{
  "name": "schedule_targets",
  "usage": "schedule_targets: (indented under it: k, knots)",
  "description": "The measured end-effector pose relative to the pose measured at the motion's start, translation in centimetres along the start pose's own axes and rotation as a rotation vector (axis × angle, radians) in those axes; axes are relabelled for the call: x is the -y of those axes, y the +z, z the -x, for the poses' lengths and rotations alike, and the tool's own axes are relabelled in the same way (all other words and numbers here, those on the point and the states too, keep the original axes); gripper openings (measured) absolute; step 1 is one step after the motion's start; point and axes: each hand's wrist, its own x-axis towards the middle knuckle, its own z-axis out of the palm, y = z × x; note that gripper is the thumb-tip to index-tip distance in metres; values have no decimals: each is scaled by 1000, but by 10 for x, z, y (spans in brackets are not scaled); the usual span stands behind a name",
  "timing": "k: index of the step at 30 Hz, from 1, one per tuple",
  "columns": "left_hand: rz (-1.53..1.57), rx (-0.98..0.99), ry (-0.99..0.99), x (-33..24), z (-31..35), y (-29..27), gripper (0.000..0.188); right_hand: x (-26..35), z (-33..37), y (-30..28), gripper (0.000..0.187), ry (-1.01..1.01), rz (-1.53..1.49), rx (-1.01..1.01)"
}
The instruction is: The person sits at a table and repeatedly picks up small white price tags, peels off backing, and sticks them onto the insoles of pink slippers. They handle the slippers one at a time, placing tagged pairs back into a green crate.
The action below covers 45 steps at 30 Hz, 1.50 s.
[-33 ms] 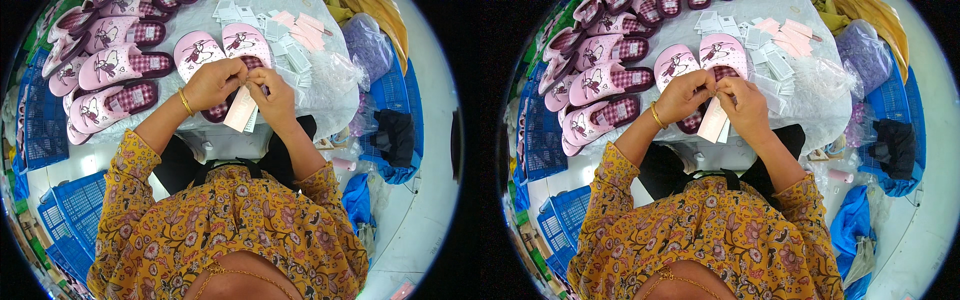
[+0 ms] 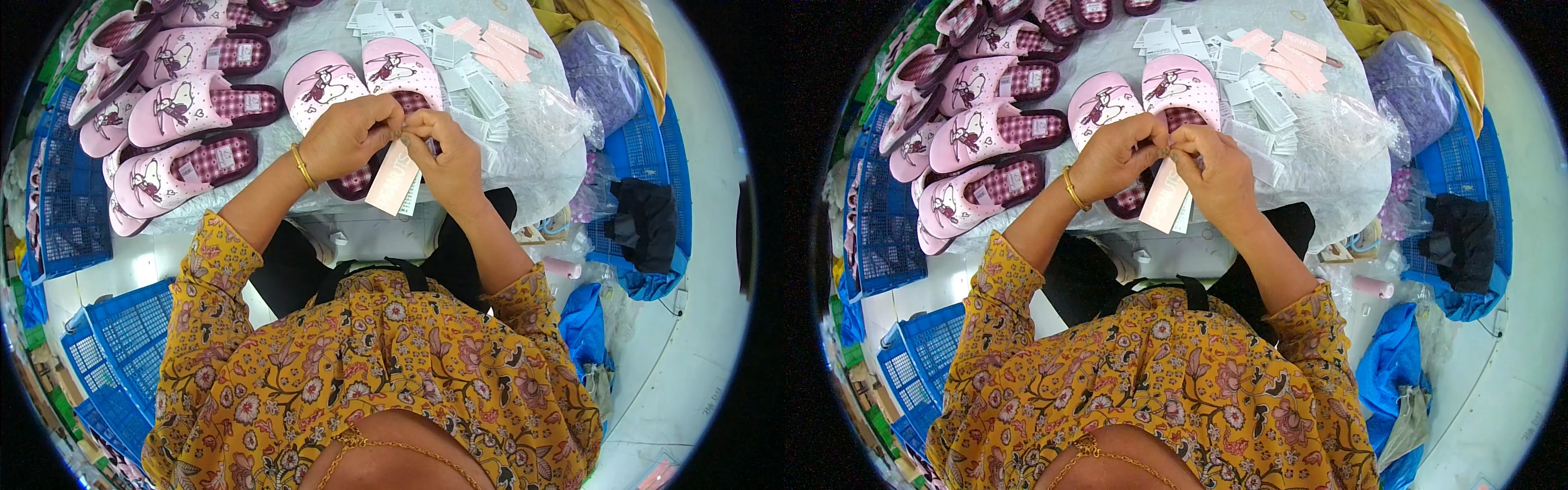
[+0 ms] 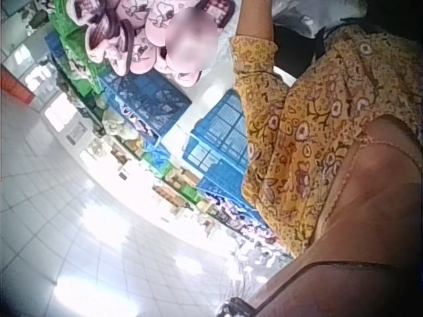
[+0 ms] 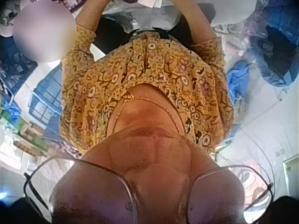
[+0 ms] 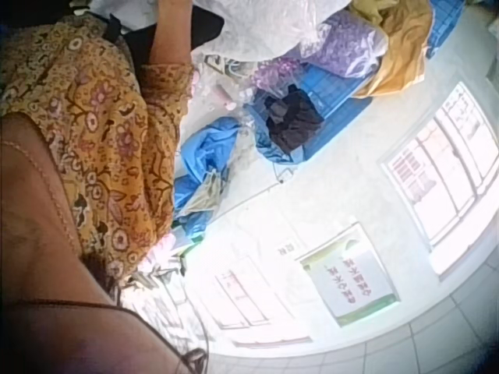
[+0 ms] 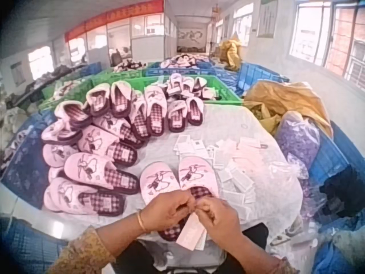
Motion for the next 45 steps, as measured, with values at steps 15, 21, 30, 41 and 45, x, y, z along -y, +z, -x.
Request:
schedule_targets:
  k: [15,21,30,41,45]
  knots:
    - [-164,-225,-41,3,11,-31,13,-2,0,-15,20,218,-66,41]
    - [-339,-254,7,25,25,-43,21,2,-12,-26,22,56,228,64]
    - [-437,-327,-43,31,44,-37,39,41,-64,15,56,177,643,521]
    - [-110,-775,-56,27,76,-37,26,25,-56,-1,26,-96,427,72]
    - [-211,-739,-64,23,90,-28,27,34,-97,-34,21,25,387,91]
